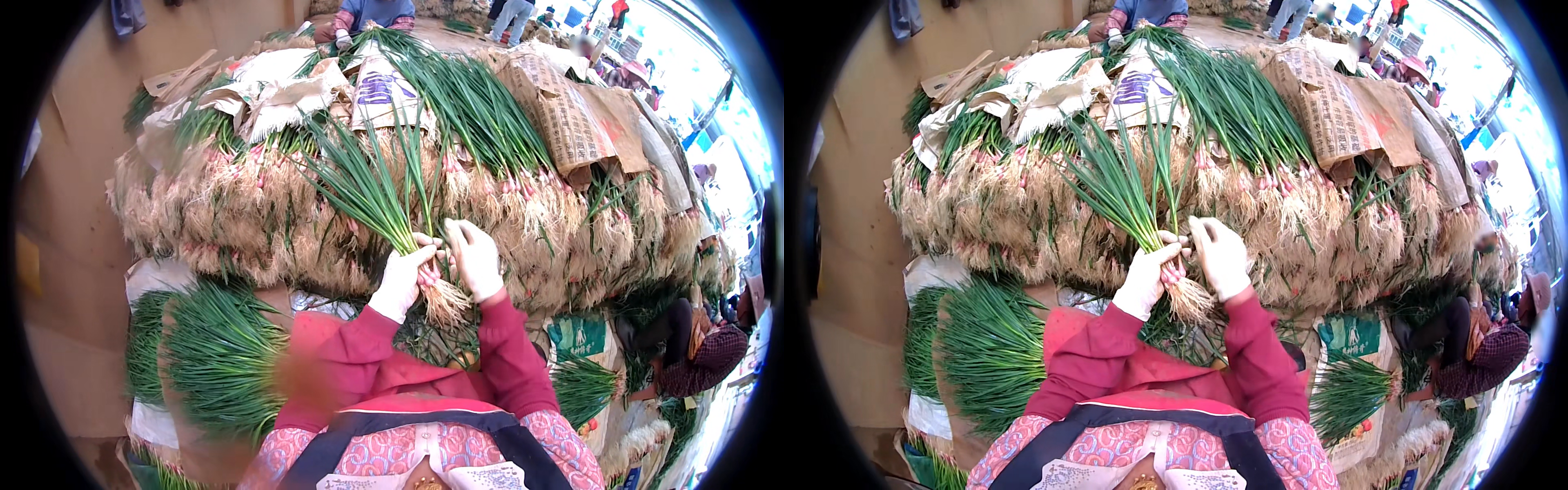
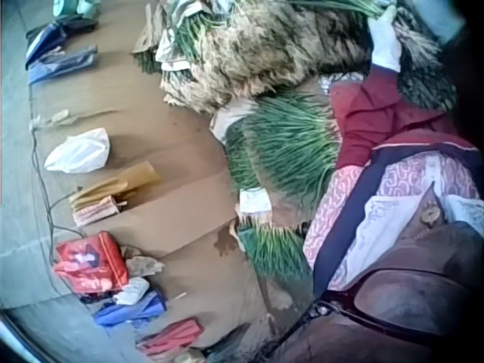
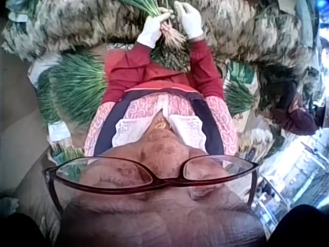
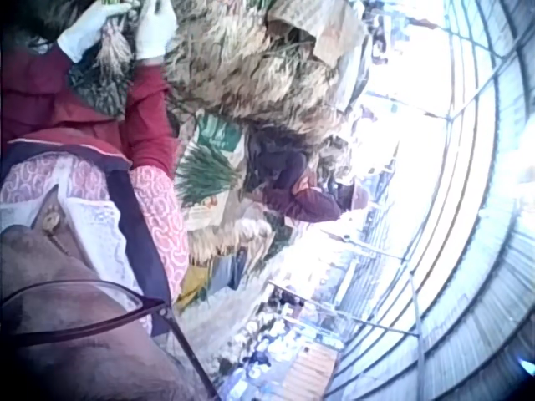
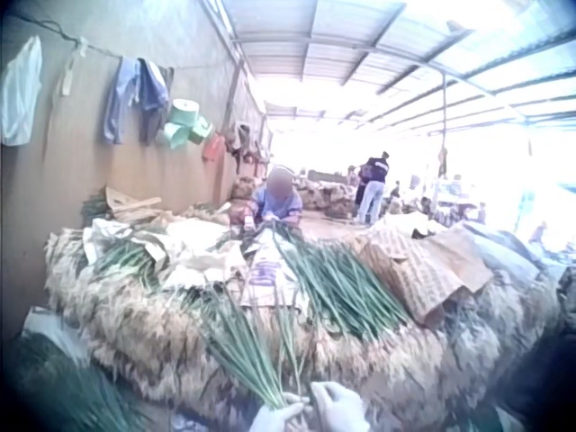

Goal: The person sorts green onions by hand, removing damaged or yellowed stalks from each bundle before placing the bundle into a separate pile on the floor.

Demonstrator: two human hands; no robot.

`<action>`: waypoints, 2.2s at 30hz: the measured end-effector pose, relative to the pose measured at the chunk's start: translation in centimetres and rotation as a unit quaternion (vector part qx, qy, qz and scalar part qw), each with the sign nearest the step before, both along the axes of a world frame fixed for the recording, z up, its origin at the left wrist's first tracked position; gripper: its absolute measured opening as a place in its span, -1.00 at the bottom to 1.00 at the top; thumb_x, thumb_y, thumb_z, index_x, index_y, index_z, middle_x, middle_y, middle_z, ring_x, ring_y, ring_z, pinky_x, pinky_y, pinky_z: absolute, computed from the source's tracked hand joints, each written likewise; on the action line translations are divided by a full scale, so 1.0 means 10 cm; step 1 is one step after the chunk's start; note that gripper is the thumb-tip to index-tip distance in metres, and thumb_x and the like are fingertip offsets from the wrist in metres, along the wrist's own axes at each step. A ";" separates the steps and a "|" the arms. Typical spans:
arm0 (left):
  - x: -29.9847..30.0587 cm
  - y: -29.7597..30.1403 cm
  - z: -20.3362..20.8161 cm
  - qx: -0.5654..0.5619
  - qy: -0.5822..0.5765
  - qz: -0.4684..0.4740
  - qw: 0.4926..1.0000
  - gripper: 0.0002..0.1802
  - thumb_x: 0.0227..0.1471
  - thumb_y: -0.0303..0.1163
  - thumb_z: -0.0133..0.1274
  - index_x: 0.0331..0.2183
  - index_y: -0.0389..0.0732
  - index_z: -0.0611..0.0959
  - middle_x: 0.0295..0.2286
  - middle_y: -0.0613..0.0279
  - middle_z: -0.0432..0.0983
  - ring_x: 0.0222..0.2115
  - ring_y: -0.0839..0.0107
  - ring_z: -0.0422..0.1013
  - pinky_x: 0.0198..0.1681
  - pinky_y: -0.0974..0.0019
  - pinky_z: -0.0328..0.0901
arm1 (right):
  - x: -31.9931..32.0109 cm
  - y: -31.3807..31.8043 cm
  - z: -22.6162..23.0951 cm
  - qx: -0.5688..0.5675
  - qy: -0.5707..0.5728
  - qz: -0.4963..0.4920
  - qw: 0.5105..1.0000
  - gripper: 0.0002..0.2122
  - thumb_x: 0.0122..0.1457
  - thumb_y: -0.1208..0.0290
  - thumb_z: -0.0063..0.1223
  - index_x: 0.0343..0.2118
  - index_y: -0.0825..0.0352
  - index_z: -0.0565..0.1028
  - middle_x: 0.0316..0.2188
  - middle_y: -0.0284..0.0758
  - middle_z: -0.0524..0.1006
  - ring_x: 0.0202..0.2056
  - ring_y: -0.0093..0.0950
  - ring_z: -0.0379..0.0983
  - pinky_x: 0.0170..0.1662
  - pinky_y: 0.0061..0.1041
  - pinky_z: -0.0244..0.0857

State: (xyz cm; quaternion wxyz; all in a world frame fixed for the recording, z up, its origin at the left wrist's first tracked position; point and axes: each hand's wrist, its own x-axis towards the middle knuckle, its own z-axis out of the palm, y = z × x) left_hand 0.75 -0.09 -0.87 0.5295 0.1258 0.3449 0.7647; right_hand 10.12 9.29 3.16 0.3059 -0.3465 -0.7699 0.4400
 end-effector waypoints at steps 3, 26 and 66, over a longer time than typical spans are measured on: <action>0.03 -0.01 0.04 0.021 -0.032 0.001 0.999 -0.90 -0.03 -0.52 -0.02 -0.37 -0.21 0.46 -0.49 0.09 0.52 -0.75 0.44 0.36 -0.78 0.50 0.22 | -0.23 0.15 0.20 -0.403 0.025 0.147 0.903 -0.61 0.13 0.06 -0.10 -0.22 0.35 0.39 -0.34 -0.37 0.49 -0.50 -0.68 0.43 -0.58 -0.75 0.21; -0.01 -0.16 -0.09 0.059 -0.052 0.017 0.997 -0.66 0.05 -0.40 -0.05 -0.10 -0.19 0.38 -0.52 0.35 0.44 -0.61 0.59 0.35 -0.60 0.49 0.29 | -0.27 -0.23 -0.25 -0.405 0.241 0.116 0.874 -0.73 0.17 0.15 -0.11 -0.40 0.30 0.39 -0.63 -0.46 0.37 -0.74 -0.73 0.18 -0.76 -0.74 0.01; 0.17 -0.07 0.04 -0.042 0.021 -0.041 0.998 -0.76 0.02 -0.33 0.01 -0.24 -0.18 0.42 -0.53 0.21 0.47 -0.71 0.47 0.38 -0.72 0.44 0.29 | -0.11 0.16 -0.11 -0.226 0.127 0.051 0.964 -0.85 0.08 0.38 0.05 -0.55 0.31 0.46 -0.65 -0.55 0.35 -0.63 -0.75 0.15 -0.55 -0.71 0.06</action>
